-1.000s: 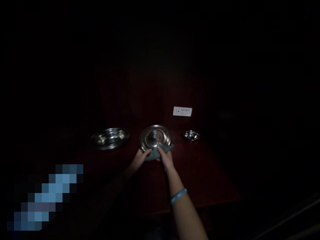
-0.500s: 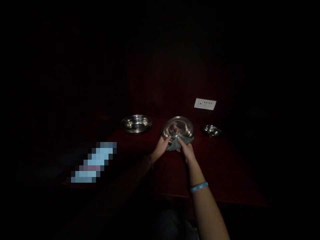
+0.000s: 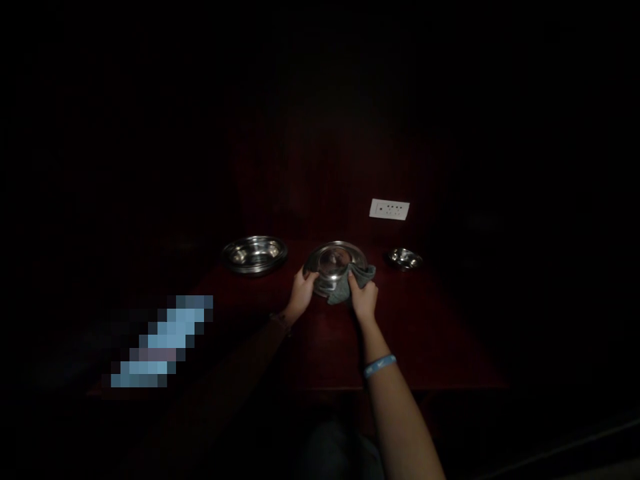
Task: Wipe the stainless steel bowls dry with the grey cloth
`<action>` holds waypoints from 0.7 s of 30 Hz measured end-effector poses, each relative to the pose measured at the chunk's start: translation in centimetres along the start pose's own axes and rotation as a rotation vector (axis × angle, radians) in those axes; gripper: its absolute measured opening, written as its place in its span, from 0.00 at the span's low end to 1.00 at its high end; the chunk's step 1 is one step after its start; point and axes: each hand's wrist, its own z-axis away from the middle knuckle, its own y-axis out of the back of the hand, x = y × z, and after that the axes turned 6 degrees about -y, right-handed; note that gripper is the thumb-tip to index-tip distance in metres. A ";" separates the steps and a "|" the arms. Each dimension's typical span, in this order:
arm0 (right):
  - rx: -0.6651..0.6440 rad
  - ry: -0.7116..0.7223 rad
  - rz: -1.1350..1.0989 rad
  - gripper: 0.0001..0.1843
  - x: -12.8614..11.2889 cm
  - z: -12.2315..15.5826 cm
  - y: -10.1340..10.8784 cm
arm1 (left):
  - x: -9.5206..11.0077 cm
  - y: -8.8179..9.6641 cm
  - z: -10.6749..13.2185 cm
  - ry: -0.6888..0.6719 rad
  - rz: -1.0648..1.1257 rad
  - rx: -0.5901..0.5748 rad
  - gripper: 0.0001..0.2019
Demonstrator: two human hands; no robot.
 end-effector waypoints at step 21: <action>-0.155 -0.230 -0.406 0.30 -0.3 0.3 -1.7 | -0.1 -1.6 1.6 -0.090 0.019 -0.254 0.23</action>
